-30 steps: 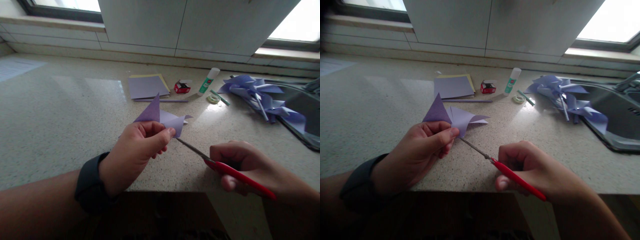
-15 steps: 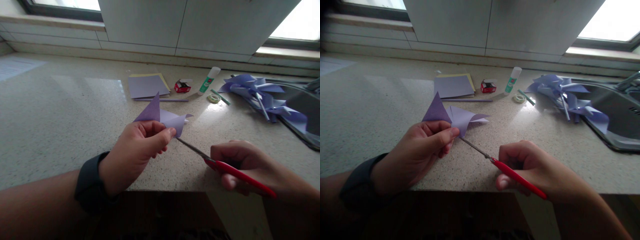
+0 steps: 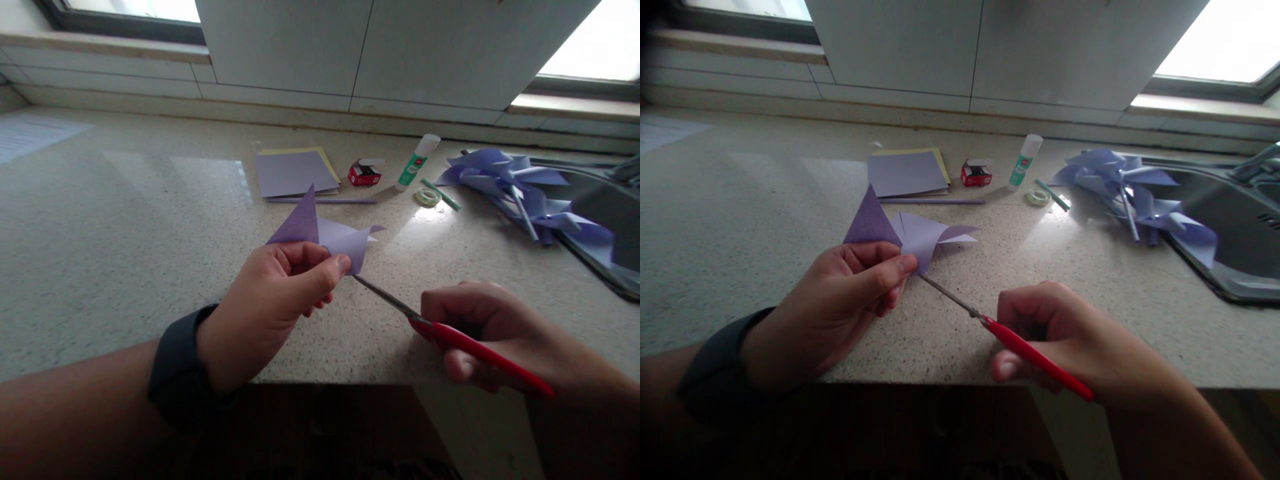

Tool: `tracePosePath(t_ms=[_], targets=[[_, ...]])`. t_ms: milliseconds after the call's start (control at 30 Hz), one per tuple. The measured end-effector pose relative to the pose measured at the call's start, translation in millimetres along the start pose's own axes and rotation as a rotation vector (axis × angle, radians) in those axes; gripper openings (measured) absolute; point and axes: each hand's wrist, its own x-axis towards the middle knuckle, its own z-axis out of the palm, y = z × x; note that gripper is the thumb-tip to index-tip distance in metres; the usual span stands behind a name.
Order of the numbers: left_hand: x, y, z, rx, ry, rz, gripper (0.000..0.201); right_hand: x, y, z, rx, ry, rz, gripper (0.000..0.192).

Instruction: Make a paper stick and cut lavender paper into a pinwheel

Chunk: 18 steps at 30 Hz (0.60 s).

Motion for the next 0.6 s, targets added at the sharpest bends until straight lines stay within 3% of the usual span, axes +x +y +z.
tracePosePath(t_ms=[600], targets=[[0.8,-2.5,0.2,0.003,0.002,0.012,0.027,-0.3,-2.2,-0.5,-0.006,0.001,0.009,0.042]])
